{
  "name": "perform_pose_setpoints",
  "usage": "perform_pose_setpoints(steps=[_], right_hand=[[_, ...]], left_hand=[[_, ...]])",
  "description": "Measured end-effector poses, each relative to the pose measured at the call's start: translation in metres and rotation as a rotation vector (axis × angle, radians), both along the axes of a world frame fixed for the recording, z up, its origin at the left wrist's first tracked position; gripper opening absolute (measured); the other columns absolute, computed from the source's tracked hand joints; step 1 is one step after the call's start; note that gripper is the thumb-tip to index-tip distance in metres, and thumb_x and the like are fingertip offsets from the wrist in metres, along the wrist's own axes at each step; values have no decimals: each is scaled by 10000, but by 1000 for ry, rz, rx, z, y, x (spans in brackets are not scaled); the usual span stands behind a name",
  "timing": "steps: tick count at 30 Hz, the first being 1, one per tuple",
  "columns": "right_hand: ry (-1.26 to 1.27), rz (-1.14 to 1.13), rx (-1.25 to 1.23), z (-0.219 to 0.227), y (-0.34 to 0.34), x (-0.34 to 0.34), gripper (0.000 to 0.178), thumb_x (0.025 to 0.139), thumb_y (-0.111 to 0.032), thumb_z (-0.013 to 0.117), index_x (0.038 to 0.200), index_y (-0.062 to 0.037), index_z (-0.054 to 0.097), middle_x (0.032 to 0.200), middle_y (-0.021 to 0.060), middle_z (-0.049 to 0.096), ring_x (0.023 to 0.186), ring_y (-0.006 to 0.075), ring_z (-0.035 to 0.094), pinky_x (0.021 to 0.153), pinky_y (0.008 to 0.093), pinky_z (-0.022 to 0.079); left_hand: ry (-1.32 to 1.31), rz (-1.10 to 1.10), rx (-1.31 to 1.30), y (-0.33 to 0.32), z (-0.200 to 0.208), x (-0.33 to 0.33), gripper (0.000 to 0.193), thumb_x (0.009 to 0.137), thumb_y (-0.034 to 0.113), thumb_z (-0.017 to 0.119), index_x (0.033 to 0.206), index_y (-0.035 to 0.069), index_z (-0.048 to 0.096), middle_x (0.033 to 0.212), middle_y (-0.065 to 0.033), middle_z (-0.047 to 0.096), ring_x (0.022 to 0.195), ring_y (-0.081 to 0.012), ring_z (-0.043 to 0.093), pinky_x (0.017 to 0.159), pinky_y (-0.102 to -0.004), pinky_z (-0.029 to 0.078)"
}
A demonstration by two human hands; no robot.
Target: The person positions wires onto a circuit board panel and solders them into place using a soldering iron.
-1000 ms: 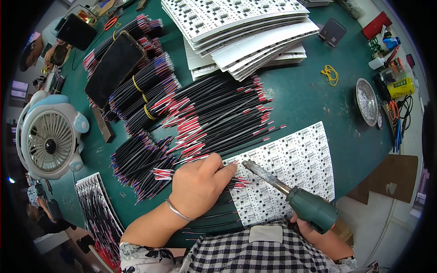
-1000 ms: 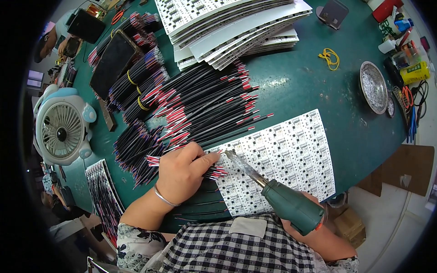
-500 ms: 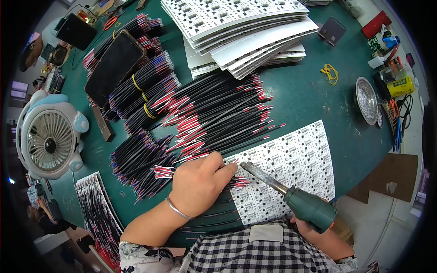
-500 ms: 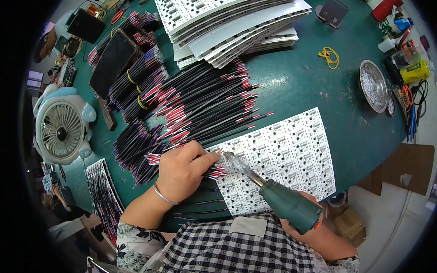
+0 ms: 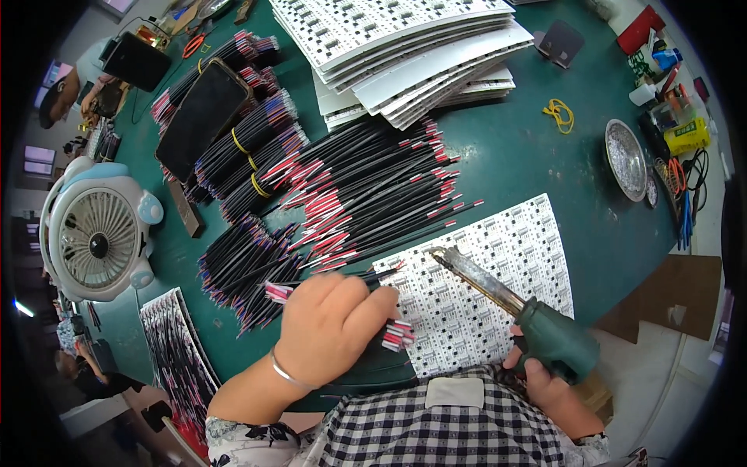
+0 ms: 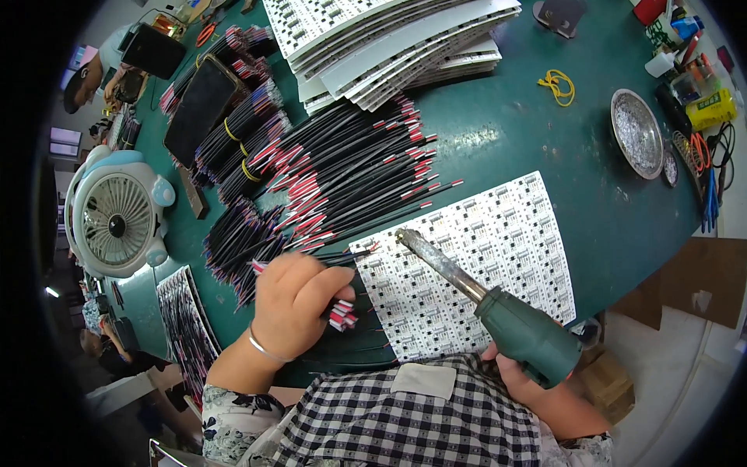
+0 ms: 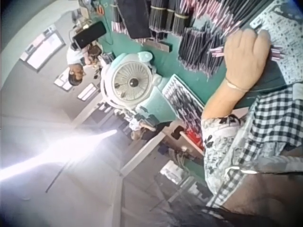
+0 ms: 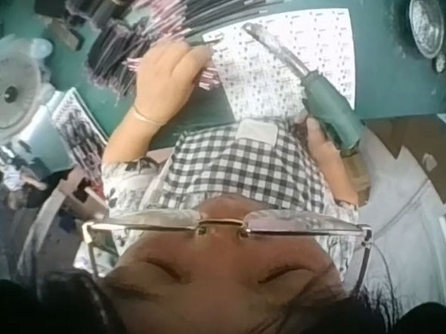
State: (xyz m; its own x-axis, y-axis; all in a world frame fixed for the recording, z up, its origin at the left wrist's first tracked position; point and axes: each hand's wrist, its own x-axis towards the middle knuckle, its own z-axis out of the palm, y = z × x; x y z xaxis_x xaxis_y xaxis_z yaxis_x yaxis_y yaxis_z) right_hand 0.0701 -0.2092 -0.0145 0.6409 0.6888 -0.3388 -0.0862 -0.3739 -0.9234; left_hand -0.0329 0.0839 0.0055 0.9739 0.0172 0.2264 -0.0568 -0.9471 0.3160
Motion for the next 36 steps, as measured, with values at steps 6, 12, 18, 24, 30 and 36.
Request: perform_pose_setpoints(steps=[6, 12, 18, 24, 30, 36], right_hand=[[12, 58, 19, -4, -8, 0, 538, 913, -405, 538, 1253, 10, 505, 829, 84, 610, 716, 146, 583, 690, 295, 460], [1, -18, 7, -16, -22, -12, 308, 843, -122, 637, 1117, 1, 565, 872, 86, 650, 697, 144, 664, 642, 299, 530], [-81, 93, -51, -10, -20, -8, 259, 781, -76, 661, 1034, -23, 639, 940, 107, 668, 800, 214, 672, 731, 343, 517], [-130, 116, -51, -11, -13, -6, 254, 750, -84, 674, 998, -30, 664, 999, 132, 673, 888, 285, 658, 783, 378, 500], [-170, 141, -51, -10, -9, -5, 264, 749, -71, 679, 1008, -26, 661, 1004, 124, 674, 911, 265, 659, 818, 365, 495], [-226, 148, -63, -13, -12, -6, 331, 745, -88, 699, 1062, -16, 636, 1018, 117, 669, 926, 251, 655, 823, 354, 498]], left_hand=[[155, 88, -58, -17, -21, -7, 206, 740, 123, 606, 939, 100, 560, 845, -42, 525, 656, -200, 576, 514, -340, 453], [185, 90, 60, -22, -27, -6, 277, 636, 62, 674, 907, 86, 620, 814, -54, 551, 672, -219, 581, 513, -321, 453], [-17, 80, 0, -19, -38, -7, 284, 666, 57, 658, 946, 95, 681, 815, -33, 572, 676, -189, 573, 549, -305, 455], [-63, 43, 6, -20, -40, -4, 269, 694, 76, 673, 962, 91, 680, 834, -31, 579, 691, -182, 580, 564, -300, 455], [-37, 48, 6, -18, -40, -2, 264, 703, 86, 675, 967, 91, 677, 840, -29, 580, 678, -179, 576, 564, -298, 451], [-34, 27, 28, -16, -42, -3, 236, 755, 142, 621, 986, 100, 645, 857, 1, 544, 702, -149, 556, 569, -279, 448]])
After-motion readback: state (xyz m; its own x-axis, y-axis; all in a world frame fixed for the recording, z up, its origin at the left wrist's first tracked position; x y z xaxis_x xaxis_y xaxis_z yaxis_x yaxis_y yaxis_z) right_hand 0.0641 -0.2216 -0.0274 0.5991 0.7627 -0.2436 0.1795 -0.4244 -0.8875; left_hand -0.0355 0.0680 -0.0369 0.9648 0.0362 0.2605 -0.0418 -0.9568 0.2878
